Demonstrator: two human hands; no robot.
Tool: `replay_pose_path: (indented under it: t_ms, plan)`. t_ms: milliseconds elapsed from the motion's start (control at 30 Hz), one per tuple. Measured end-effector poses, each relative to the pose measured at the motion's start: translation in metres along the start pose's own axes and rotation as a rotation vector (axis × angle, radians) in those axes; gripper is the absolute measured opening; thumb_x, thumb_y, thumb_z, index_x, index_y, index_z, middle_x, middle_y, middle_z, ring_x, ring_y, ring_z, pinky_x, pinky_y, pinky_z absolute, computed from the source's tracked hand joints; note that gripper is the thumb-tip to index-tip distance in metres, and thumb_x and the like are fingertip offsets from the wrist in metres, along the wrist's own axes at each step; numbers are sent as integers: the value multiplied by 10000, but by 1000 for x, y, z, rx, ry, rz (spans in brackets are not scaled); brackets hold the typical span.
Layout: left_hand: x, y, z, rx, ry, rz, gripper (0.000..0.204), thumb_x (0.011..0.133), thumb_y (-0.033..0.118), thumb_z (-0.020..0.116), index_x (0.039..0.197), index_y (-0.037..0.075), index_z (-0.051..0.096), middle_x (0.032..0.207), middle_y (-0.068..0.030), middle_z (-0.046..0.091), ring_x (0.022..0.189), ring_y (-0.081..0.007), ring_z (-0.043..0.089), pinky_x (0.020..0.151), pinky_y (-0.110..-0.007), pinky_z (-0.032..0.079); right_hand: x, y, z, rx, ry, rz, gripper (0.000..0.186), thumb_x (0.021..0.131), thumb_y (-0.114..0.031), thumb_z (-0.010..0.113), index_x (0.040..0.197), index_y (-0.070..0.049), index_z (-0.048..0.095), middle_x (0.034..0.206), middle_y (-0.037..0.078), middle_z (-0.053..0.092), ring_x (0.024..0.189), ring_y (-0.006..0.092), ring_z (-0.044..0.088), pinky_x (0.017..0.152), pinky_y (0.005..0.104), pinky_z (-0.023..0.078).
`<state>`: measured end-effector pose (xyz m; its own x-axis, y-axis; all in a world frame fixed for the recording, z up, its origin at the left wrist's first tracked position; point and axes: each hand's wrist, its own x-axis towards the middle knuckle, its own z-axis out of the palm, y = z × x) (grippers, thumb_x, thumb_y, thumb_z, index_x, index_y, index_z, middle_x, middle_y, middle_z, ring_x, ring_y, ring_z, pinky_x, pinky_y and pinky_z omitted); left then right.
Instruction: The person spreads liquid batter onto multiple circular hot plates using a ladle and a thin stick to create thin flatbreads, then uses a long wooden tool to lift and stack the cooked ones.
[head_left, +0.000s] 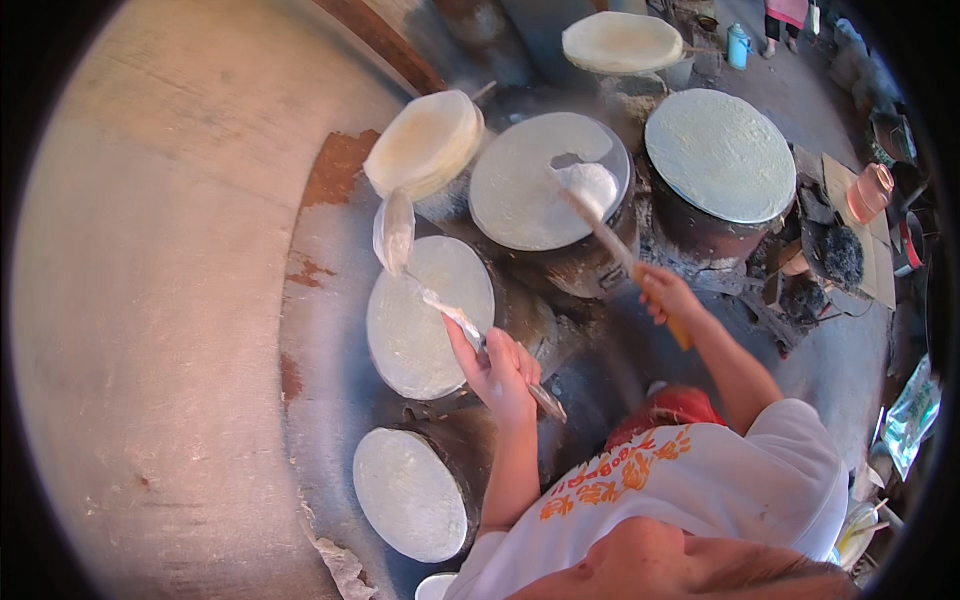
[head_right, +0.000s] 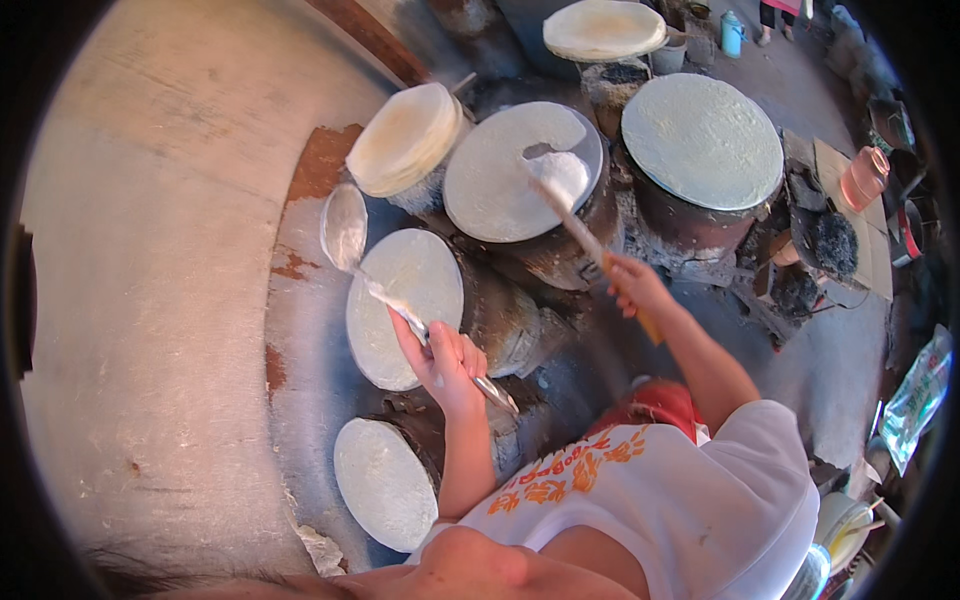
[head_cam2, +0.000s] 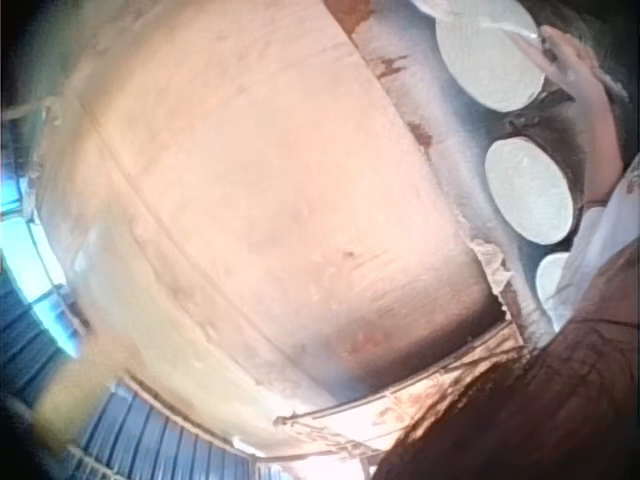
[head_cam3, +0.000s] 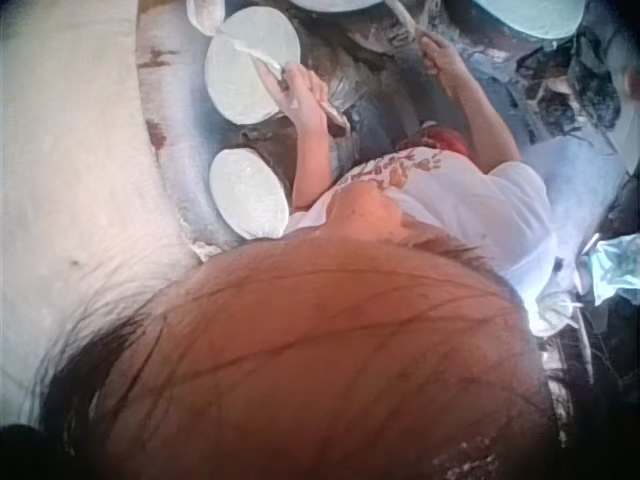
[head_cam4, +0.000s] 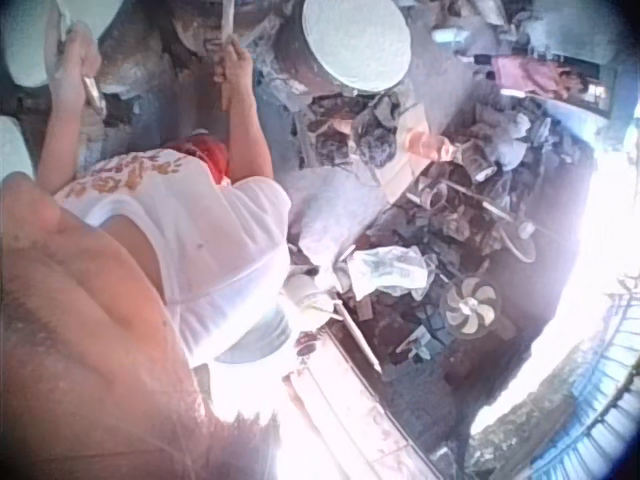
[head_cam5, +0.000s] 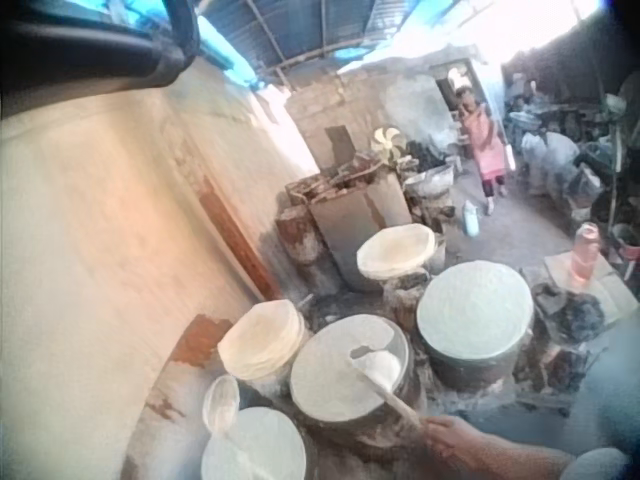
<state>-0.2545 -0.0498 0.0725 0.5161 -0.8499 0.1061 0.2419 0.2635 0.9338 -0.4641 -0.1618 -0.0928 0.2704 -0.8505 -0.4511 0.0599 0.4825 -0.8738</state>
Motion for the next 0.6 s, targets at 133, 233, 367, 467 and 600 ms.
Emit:
replay_pose_path:
  t_ms: [133, 233, 367, 467, 600]
  plan:
    - [12, -19, 27, -1, -32, -50, 595, 939, 145, 436, 1427, 207, 102, 565, 25, 337, 375, -48, 273, 326, -206, 265, 52, -44, -47, 39, -24, 24, 382, 931, -232, 433, 1307, -166, 434, 708, 20, 475, 444, 77, 395, 364, 231, 353]
    - [23, -25, 55, 22, -41, -57, 594, 938, 144, 437, 1427, 205, 105, 548, 25, 327, 375, -48, 269, 326, -207, 263, 107, -82, -60, -9, -21, -10, 377, 937, -226, 426, 1308, -159, 435, 710, 22, 478, 439, 83, 387, 366, 242, 346]
    - [52, -43, 89, 52, -40, -51, 603, 932, 144, 451, 1427, 200, 112, 534, 27, 314, 367, -45, 267, 316, -208, 256, 119, -106, -54, -219, -11, -85, 358, 942, -214, 425, 1291, -142, 462, 698, 20, 494, 435, 86, 391, 373, 243, 351]
    - [64, -51, 96, 81, -4, -55, 597, 932, 154, 459, 1426, 196, 126, 533, 30, 307, 366, -43, 269, 317, -206, 259, 85, -89, -79, -252, -172, -16, 344, 938, -235, 446, 1260, -128, 499, 653, 10, 515, 422, 80, 413, 380, 224, 349]
    - [85, -64, 131, 94, -53, -102, 582, 935, 141, 441, 1426, 196, 133, 541, 37, 316, 394, -41, 296, 343, -201, 281, 101, -98, -133, -192, -153, -38, 332, 931, -264, 465, 1238, -153, 527, 640, 13, 524, 417, 82, 414, 377, 232, 350]
